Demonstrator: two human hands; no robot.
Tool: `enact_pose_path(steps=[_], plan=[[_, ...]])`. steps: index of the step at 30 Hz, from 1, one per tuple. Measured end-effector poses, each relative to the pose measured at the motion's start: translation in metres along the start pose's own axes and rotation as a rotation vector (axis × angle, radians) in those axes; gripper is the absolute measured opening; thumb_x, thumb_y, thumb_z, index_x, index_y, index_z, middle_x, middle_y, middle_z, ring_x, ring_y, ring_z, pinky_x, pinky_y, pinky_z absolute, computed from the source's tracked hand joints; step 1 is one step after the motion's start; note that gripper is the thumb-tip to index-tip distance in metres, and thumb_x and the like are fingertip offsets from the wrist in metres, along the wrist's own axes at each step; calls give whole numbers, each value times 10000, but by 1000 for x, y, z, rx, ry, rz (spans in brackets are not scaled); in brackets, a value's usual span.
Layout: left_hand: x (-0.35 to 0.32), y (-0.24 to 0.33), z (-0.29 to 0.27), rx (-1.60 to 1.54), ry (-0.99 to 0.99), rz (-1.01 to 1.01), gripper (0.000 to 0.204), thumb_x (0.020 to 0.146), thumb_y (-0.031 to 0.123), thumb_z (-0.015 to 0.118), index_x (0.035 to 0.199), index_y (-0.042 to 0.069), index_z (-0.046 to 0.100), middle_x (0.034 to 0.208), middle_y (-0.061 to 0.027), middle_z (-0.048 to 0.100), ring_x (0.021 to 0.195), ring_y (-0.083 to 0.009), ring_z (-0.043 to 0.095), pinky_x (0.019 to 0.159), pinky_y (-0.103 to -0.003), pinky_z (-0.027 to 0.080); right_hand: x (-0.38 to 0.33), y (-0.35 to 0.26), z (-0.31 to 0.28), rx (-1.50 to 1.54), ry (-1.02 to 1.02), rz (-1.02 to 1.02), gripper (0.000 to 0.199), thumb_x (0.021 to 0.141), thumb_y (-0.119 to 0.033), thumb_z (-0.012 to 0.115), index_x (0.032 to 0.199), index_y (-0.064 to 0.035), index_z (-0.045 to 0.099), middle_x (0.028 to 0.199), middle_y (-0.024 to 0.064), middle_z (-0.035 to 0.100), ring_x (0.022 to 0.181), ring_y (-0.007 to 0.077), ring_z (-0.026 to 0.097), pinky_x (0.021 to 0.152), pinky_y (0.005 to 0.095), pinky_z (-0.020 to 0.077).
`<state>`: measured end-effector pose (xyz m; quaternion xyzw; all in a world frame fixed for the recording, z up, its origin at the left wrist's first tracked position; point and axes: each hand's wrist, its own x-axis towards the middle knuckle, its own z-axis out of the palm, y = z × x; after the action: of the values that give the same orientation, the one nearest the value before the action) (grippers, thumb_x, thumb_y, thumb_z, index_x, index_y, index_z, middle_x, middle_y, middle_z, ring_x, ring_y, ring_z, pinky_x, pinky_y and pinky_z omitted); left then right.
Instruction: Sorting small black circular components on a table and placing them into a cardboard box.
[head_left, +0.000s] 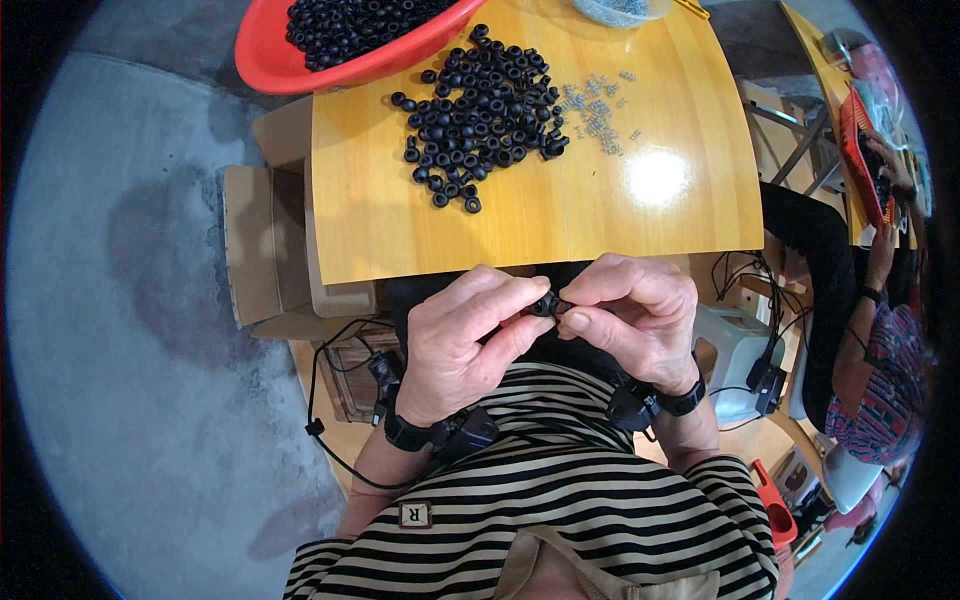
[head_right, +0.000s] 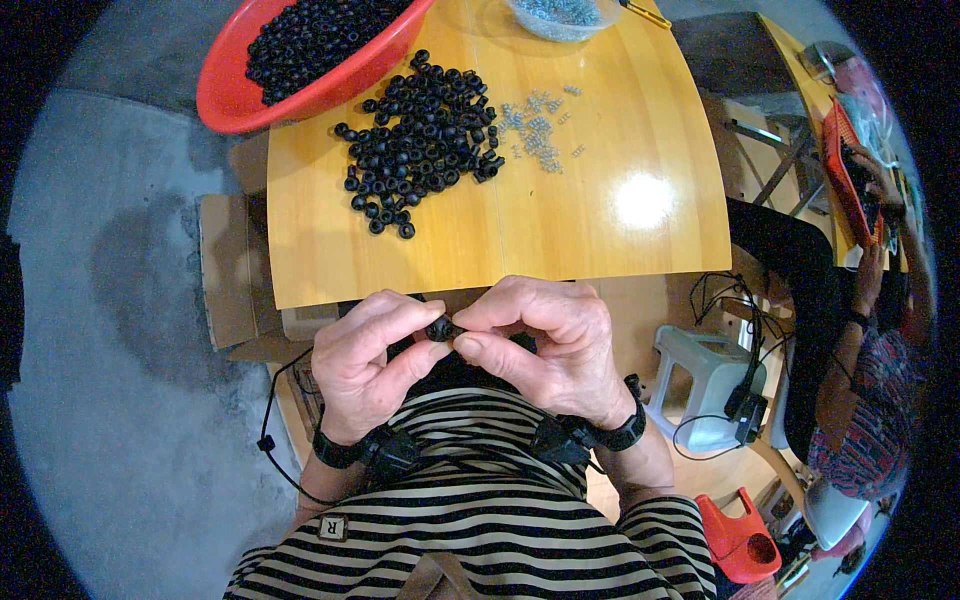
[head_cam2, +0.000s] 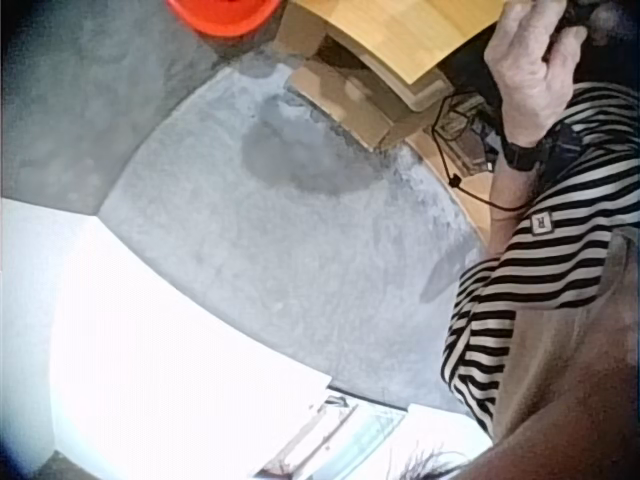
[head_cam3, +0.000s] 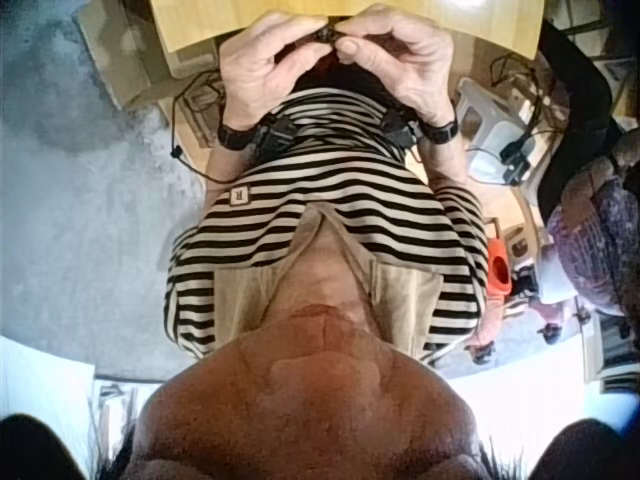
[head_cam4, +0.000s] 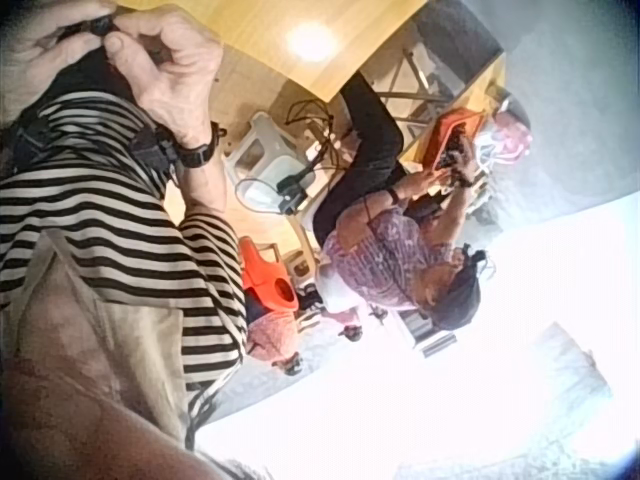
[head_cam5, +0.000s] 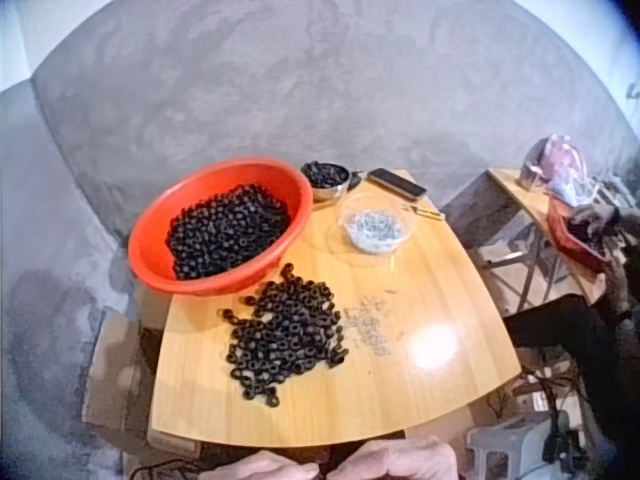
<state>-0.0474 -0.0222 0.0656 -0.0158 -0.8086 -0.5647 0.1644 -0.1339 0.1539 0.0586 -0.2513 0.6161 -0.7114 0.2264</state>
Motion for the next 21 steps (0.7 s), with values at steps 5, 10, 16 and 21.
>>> enact_pose_path(steps=[5, 10, 16, 21], plan=[[-3, 1, 0, 1, -6, -31, 368, 715, -67, 774, 1070, -13, 690, 860, -114, 679, 740, -183, 650, 638, -265, 506, 2, -3, 1, -55, -8, -25, 108, 801, -2, 758, 880, 0, 684, 786, 90, 695, 665, 133, 651, 600, 259, 513], [-6, 0, 0, 8, -6, -81, 375, 718, -89, 767, 1078, -24, 686, 874, -118, 681, 757, -172, 651, 660, -263, 513, 5, -9, -5, -258, -124, -178, 121, 819, 47, 724, 920, 67, 660, 841, 147, 670, 719, 162, 665, 641, 252, 535], [-10, -6, 1, -157, 3, -124, 362, 742, -112, 753, 1090, -45, 680, 934, -144, 689, 817, -174, 659, 728, -278, 538, -2, -9, 0, -28, 0, 21, 106, 815, -16, 751, 892, -5, 680, 796, 80, 693, 701, 126, 670, 632, 250, 531], [-11, -8, 2, -172, -2, -145, 360, 743, -104, 757, 1089, -43, 682, 954, -153, 694, 831, -178, 664, 731, -280, 540, -2, -6, 1, -51, 3, 30, 105, 812, -13, 751, 889, -4, 681, 792, 77, 693, 692, 126, 669, 629, 251, 531]])
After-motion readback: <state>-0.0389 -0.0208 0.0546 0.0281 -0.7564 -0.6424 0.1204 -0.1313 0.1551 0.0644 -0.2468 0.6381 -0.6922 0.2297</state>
